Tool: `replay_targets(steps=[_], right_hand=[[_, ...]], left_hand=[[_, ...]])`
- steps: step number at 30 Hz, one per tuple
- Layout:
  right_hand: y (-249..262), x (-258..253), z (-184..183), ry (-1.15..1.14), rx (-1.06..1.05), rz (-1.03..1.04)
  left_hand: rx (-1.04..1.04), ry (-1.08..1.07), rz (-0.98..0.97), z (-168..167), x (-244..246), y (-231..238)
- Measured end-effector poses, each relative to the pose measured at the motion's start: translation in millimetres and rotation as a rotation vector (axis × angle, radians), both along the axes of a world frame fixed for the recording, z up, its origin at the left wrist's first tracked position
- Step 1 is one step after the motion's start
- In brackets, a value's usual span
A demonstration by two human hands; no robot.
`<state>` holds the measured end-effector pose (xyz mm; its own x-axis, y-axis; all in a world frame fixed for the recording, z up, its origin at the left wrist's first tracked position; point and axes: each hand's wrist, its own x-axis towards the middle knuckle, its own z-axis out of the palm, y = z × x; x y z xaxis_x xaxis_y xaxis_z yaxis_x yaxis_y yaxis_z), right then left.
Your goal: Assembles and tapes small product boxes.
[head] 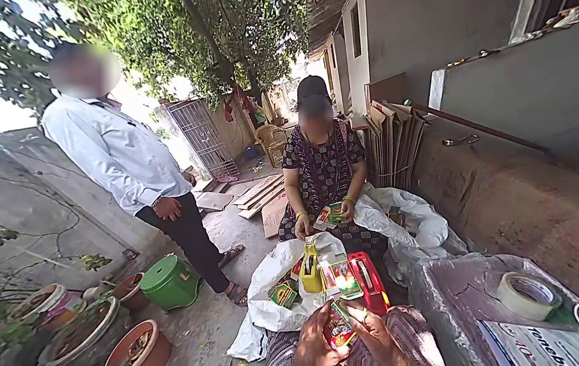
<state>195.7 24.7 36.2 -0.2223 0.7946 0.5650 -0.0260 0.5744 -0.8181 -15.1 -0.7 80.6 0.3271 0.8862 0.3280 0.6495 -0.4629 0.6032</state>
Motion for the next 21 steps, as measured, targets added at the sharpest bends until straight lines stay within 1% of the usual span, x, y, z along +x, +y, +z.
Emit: replay_targets(steps=[4,7,11,16,21], right_hand=[[-4,5,6,-0.162,-0.1,0.108],[-4,6,5,-0.216,-0.099,0.098],[-7,0,3,-0.136,-0.102,0.121],[-8,-1,9,-0.093,-0.146,0.099],[-14,-9,6,-0.048,-0.055,0.058]], left_hand=[[-0.034,-0.028,0.042,-6,-2,4],[-0.081,-0.018,0.056,-2,-3,4],[0.001,-0.004,0.058,-3,-3,3],[0.046,-0.025,0.053,-4,-2,3],[0.055,-0.022,0.131,2,10,-2]])
